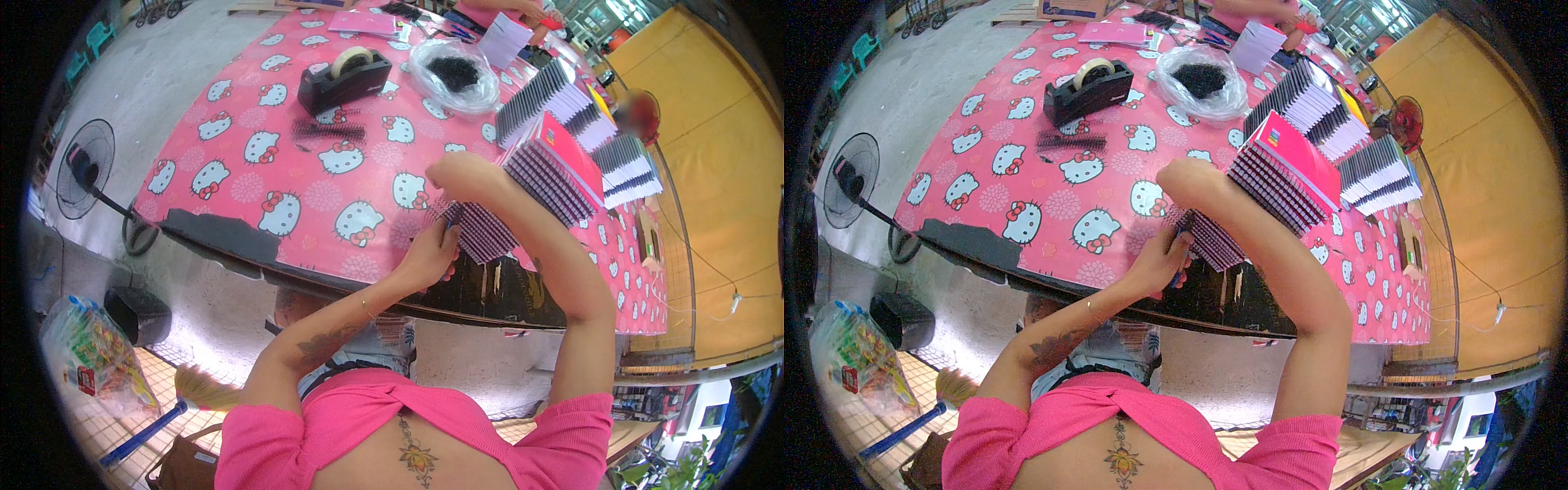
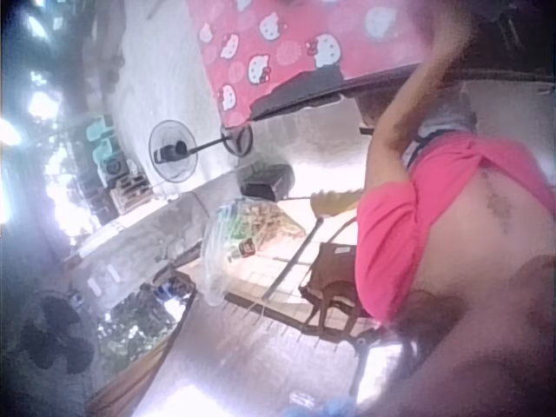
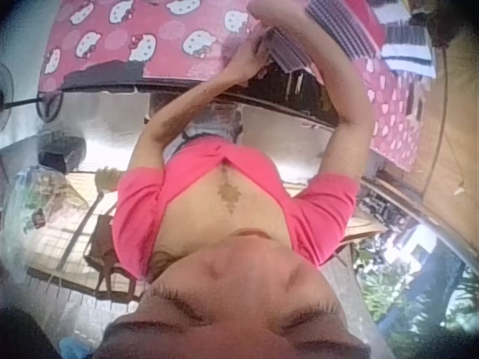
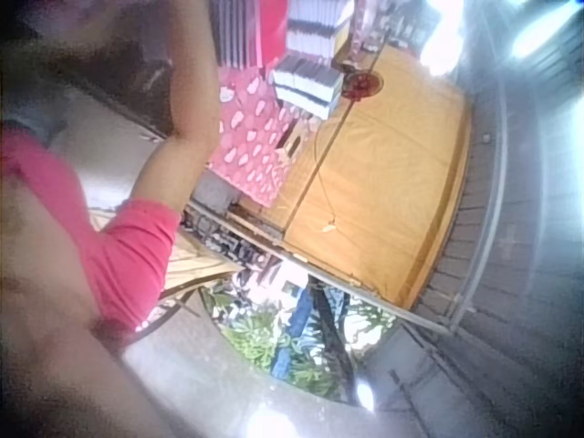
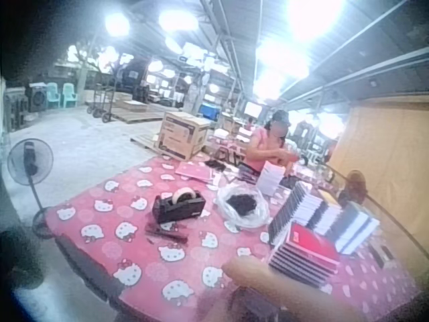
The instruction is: The person organizes small pink notebooks into stacks on a table and uses scissors to trim the wire coils on the binding. They handle each notebook individually to align and cut the wire before placing it into a completed pile.
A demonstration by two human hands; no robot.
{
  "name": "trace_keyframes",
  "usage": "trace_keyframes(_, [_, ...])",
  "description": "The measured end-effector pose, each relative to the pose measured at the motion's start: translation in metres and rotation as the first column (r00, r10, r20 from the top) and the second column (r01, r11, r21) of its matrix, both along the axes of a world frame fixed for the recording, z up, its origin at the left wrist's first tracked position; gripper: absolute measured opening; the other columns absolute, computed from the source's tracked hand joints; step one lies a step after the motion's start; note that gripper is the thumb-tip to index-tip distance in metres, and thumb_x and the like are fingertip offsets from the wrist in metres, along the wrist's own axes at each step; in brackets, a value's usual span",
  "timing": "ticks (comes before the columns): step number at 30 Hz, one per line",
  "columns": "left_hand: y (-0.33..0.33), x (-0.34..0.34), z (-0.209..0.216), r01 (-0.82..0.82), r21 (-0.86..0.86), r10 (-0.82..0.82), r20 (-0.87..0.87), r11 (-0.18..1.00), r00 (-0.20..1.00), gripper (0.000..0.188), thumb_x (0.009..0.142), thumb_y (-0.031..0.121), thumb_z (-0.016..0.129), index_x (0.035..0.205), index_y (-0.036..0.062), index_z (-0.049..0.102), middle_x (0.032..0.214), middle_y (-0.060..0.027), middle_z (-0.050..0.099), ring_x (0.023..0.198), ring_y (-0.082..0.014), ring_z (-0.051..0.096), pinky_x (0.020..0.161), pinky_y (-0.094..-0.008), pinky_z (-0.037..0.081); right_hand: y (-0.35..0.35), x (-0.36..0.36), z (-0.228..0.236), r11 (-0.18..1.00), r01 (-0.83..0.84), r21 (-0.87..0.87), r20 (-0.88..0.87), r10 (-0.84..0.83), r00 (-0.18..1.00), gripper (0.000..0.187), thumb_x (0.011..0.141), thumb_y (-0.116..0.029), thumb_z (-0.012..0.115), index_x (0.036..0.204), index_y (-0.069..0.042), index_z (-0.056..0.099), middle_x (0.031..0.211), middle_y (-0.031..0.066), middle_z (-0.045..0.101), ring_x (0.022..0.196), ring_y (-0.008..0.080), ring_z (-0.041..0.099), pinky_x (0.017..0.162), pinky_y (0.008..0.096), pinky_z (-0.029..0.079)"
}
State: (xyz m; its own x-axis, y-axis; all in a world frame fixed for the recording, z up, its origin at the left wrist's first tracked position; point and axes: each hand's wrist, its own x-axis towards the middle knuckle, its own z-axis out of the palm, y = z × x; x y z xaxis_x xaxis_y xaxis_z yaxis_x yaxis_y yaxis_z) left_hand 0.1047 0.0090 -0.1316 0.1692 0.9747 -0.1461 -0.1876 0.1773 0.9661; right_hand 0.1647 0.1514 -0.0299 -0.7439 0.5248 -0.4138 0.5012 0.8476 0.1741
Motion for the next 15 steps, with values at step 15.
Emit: trace_keyframes(15, [0.008,-0.001,-0.014,-0.054,0.025,0.054,0.007,0.998,0.999,0.031,0.101,0.027,0.044,0.100,-0.0030,0.052,0.069,-0.0093,0.058,0.053,-0.0196,0.062,0.048,-0.0355,0.051,-0.002,-0.003,-0.011,0.996,-0.037,0.077,-0.002,0.037,0.999,0.016,0.079,-0.005,0.063,0.091,0.000,0.070,0.090,0.0211,0.071,0.087,0.0347,0.071,0.071,0.0446,0.058])
